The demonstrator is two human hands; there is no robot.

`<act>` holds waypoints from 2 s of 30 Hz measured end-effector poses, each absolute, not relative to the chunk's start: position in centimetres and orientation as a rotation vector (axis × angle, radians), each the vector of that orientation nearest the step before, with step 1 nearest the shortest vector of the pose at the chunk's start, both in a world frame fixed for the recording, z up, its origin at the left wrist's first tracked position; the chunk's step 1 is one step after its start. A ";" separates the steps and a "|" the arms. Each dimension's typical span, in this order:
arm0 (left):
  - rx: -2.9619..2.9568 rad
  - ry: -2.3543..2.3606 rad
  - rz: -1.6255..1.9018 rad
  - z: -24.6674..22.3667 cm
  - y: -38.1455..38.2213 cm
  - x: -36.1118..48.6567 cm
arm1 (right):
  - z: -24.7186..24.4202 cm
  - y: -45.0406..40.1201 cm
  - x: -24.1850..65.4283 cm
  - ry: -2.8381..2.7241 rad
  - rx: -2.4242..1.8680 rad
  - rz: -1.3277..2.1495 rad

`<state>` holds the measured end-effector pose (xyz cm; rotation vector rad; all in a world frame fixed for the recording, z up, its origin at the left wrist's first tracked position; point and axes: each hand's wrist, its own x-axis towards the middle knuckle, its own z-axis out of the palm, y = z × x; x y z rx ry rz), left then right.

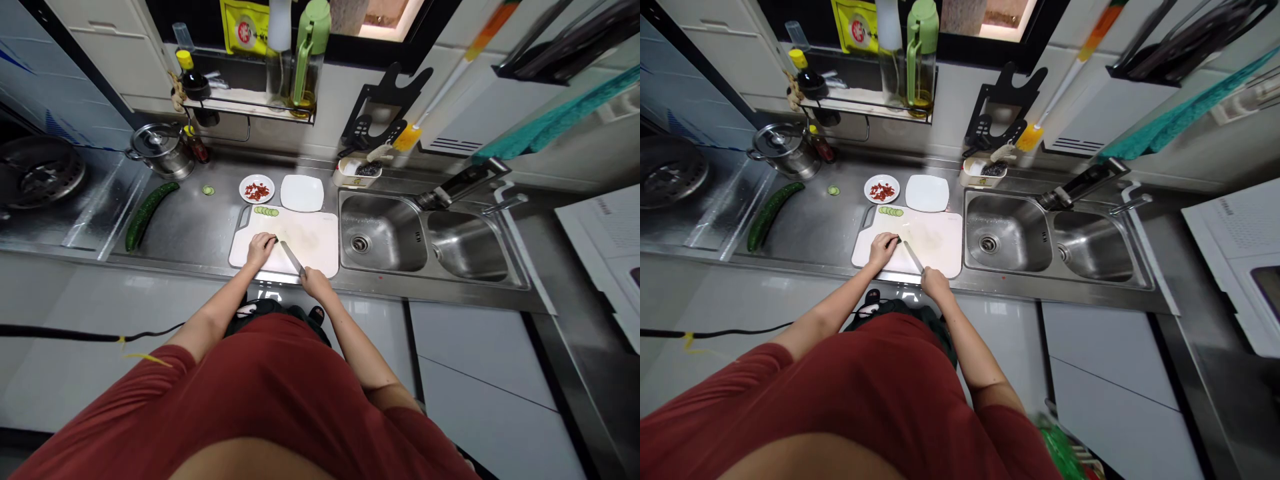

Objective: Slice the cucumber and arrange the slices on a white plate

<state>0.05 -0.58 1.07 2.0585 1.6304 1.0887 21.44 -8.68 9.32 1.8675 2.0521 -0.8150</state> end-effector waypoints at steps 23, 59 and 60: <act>1.873 1.735 1.185 4.9 0.8 1.6 | 11.4 -8.6 22.6 2.117 2.093 -0.446; 1.397 1.967 0.892 3.2 7.7 2.2 | 9.1 -8.9 25.0 2.014 2.238 -0.465; 1.399 1.979 0.895 3.0 8.1 2.1 | 9.1 -8.9 25.0 2.012 2.244 -0.468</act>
